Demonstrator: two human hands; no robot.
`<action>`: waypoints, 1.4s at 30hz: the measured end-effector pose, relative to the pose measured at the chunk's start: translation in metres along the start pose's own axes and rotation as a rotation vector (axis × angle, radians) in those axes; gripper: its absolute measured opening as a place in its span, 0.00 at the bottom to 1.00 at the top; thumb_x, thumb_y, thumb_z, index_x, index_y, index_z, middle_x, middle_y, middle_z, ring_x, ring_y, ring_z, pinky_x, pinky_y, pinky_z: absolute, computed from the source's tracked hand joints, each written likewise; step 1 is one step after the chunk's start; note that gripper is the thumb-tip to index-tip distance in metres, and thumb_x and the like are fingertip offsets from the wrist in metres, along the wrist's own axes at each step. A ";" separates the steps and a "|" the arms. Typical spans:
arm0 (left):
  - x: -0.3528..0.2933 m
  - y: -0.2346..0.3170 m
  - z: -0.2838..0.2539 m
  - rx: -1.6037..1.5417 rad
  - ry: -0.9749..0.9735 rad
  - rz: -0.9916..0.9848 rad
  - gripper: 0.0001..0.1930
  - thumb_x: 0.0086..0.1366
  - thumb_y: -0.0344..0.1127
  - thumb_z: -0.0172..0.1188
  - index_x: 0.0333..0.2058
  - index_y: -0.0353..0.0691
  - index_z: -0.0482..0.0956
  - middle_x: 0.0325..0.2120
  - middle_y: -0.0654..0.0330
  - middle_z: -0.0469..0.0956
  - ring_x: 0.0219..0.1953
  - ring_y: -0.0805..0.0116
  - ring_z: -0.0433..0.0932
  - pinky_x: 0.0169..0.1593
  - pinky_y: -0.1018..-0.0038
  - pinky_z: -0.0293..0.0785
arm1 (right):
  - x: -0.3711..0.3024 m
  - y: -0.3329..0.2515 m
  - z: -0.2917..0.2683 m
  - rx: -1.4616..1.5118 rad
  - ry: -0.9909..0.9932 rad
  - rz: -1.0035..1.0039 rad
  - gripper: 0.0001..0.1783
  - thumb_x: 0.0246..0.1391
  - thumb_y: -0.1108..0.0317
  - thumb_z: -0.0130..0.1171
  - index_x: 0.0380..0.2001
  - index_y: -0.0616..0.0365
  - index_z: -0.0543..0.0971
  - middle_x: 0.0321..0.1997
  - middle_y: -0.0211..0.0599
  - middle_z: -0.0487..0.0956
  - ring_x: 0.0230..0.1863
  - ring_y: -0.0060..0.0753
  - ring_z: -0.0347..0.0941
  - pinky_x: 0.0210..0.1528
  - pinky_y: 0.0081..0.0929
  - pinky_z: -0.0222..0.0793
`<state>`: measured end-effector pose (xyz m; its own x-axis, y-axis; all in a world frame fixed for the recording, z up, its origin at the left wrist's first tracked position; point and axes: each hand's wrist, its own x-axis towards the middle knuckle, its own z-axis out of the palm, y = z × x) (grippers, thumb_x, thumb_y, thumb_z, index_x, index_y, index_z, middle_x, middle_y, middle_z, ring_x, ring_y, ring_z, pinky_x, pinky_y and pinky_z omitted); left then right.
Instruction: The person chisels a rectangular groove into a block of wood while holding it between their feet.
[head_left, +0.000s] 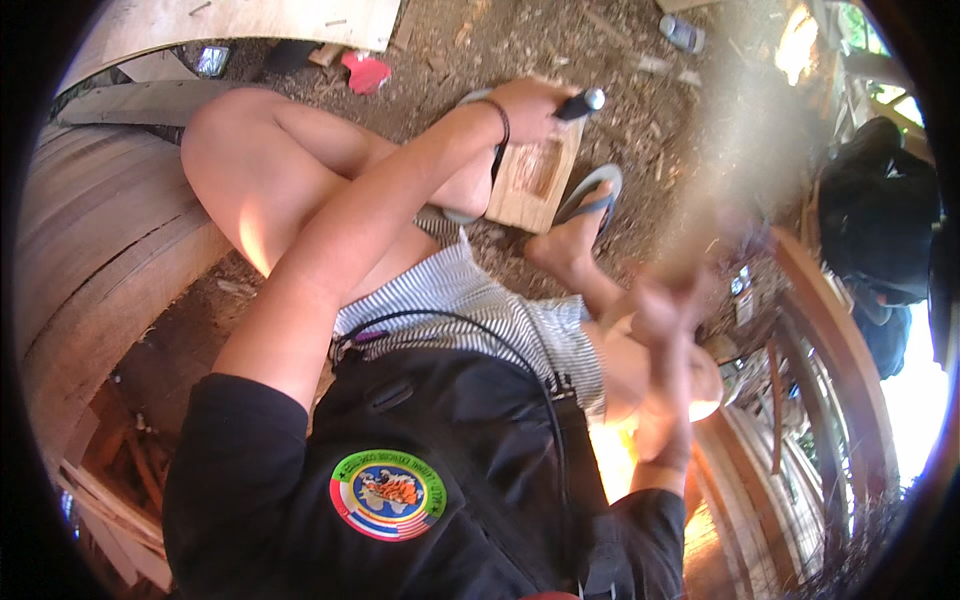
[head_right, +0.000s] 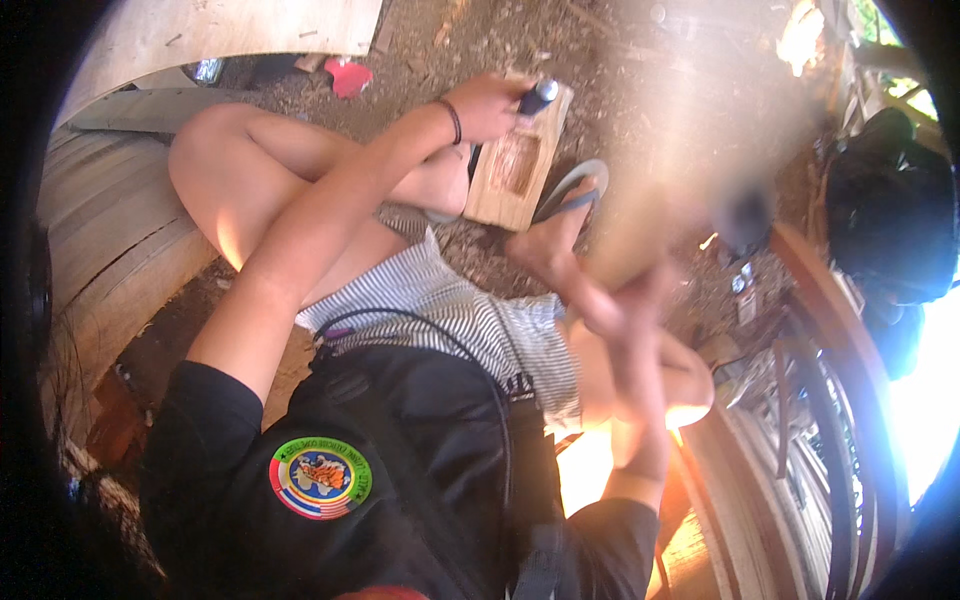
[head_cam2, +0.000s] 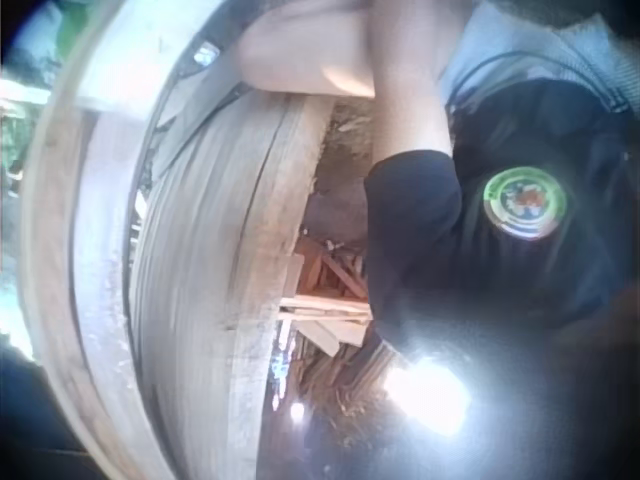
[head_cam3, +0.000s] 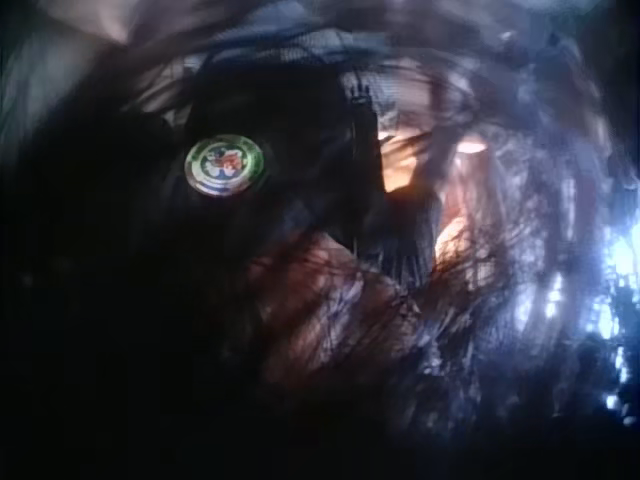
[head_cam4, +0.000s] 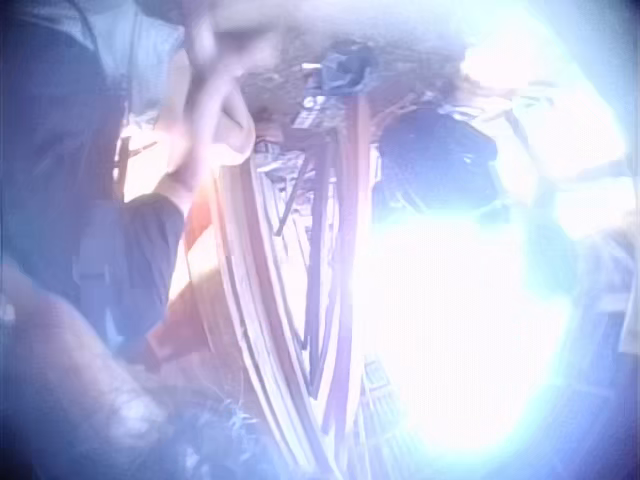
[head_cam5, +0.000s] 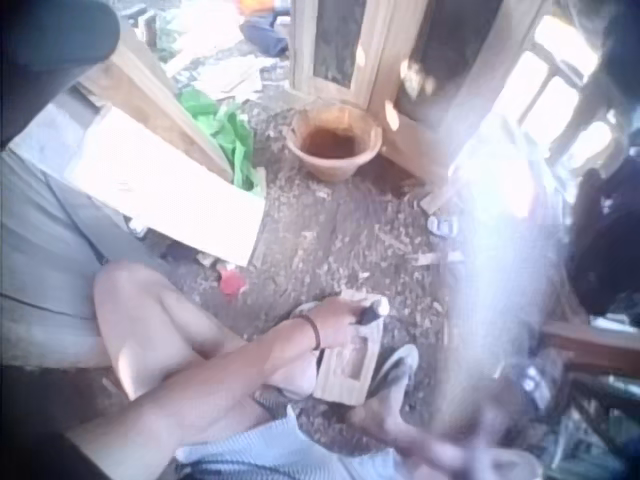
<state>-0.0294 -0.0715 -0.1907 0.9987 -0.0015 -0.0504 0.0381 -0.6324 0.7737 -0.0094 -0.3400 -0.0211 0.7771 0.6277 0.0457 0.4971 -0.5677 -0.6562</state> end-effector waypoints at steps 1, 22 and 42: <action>0.002 -0.015 0.006 0.048 0.026 0.015 0.22 0.61 0.36 0.62 0.55 0.48 0.75 0.47 0.50 0.80 0.50 0.48 0.78 0.53 0.59 0.74 | 0.002 0.010 0.018 -0.081 -0.195 0.056 0.41 0.45 0.58 0.67 0.62 0.60 0.67 0.45 0.43 0.79 0.46 0.40 0.75 0.48 0.36 0.71; -0.018 0.012 -0.013 -0.024 0.051 -0.109 0.19 0.60 0.42 0.63 0.50 0.48 0.75 0.35 0.49 0.81 0.40 0.46 0.80 0.46 0.56 0.75 | 0.021 -0.020 0.014 0.128 -0.033 0.185 0.48 0.44 0.68 0.61 0.71 0.55 0.57 0.58 0.47 0.75 0.51 0.42 0.75 0.50 0.35 0.74; -0.069 0.038 0.002 -0.303 0.289 -0.234 0.15 0.58 0.32 0.70 0.39 0.38 0.73 0.43 0.54 0.80 0.42 0.64 0.82 0.47 0.69 0.80 | -0.024 0.051 0.043 0.507 -0.046 0.538 0.55 0.42 0.51 0.63 0.72 0.57 0.53 0.65 0.63 0.68 0.63 0.55 0.69 0.65 0.38 0.62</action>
<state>-0.0968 -0.0967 -0.1587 0.9286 0.3570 -0.1008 0.2281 -0.3354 0.9140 -0.0188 -0.3611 -0.0884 0.8407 0.3597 -0.4047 -0.1961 -0.4945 -0.8468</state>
